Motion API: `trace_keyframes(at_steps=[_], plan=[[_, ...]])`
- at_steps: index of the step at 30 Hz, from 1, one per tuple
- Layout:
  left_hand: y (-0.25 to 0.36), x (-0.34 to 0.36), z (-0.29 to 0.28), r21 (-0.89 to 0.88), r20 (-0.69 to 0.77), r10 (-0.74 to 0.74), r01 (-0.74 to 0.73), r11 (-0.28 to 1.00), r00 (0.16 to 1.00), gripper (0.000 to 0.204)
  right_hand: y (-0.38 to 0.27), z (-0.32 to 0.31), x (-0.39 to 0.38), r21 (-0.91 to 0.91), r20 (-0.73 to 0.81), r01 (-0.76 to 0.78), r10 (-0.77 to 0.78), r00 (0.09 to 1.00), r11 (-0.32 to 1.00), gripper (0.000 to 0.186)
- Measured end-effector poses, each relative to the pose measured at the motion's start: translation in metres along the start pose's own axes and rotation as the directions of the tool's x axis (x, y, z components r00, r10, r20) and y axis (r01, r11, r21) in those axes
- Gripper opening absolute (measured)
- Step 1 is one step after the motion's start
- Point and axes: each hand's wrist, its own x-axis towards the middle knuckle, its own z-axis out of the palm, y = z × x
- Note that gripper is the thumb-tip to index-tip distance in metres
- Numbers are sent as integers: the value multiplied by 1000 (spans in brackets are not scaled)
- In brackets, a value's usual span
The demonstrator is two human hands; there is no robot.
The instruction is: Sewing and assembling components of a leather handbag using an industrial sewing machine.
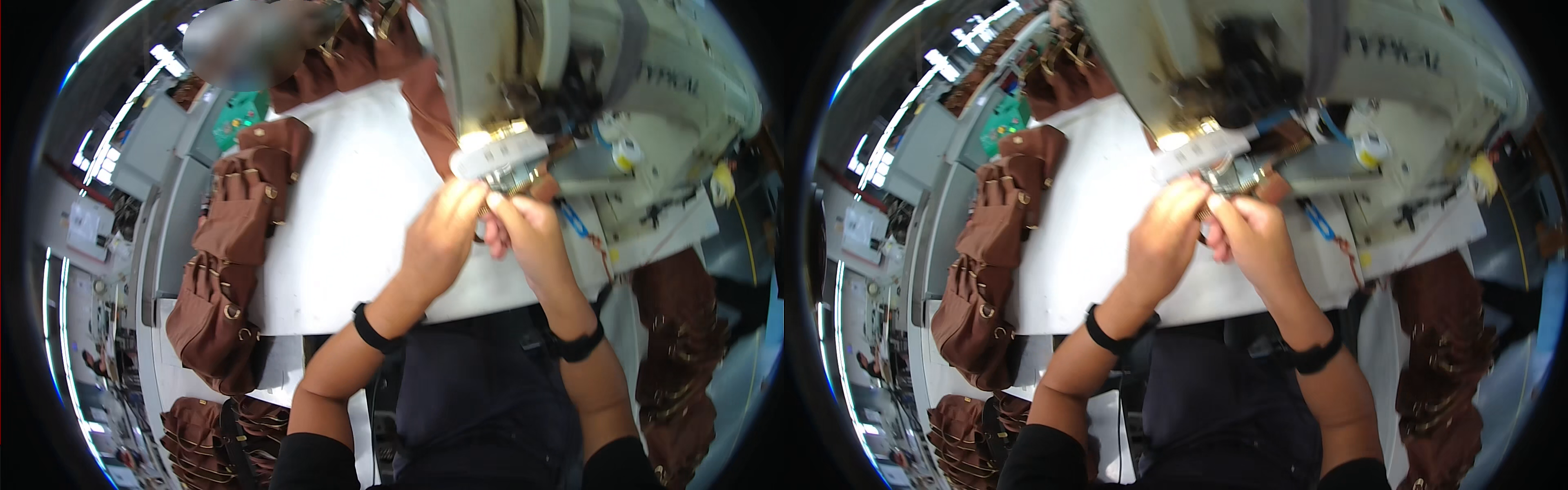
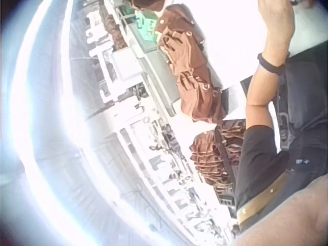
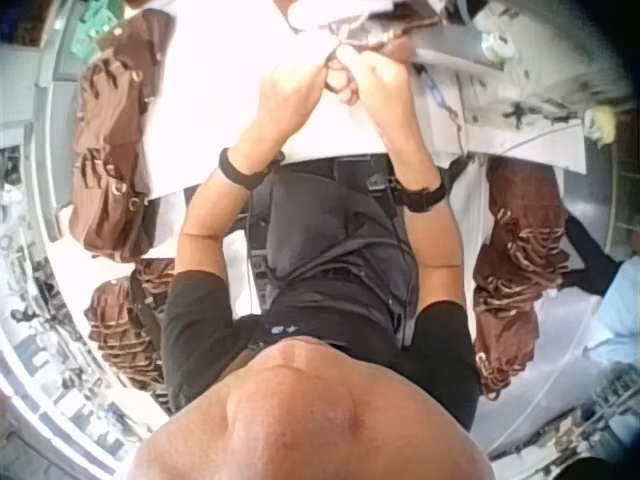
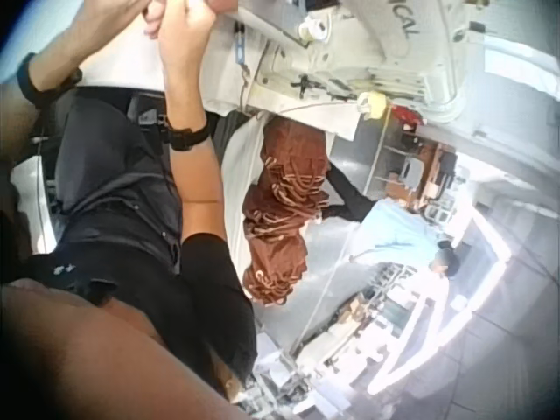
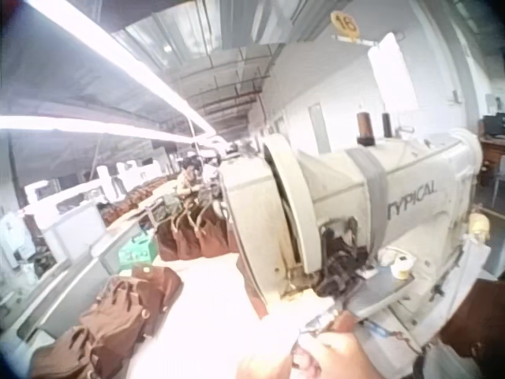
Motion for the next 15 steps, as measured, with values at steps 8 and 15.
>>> trace_keyframes(at_steps=[8,15], plan=[[1,-5,6,-28,-60,2,-4,1000,998,44,-101,-94,-70,-594,77,306,-326,942,744,23],[4,-3,7,-32,-109,9,-12,999,994,39,-305,-196,-41,-986,126,157,-854,505,-53,50]])
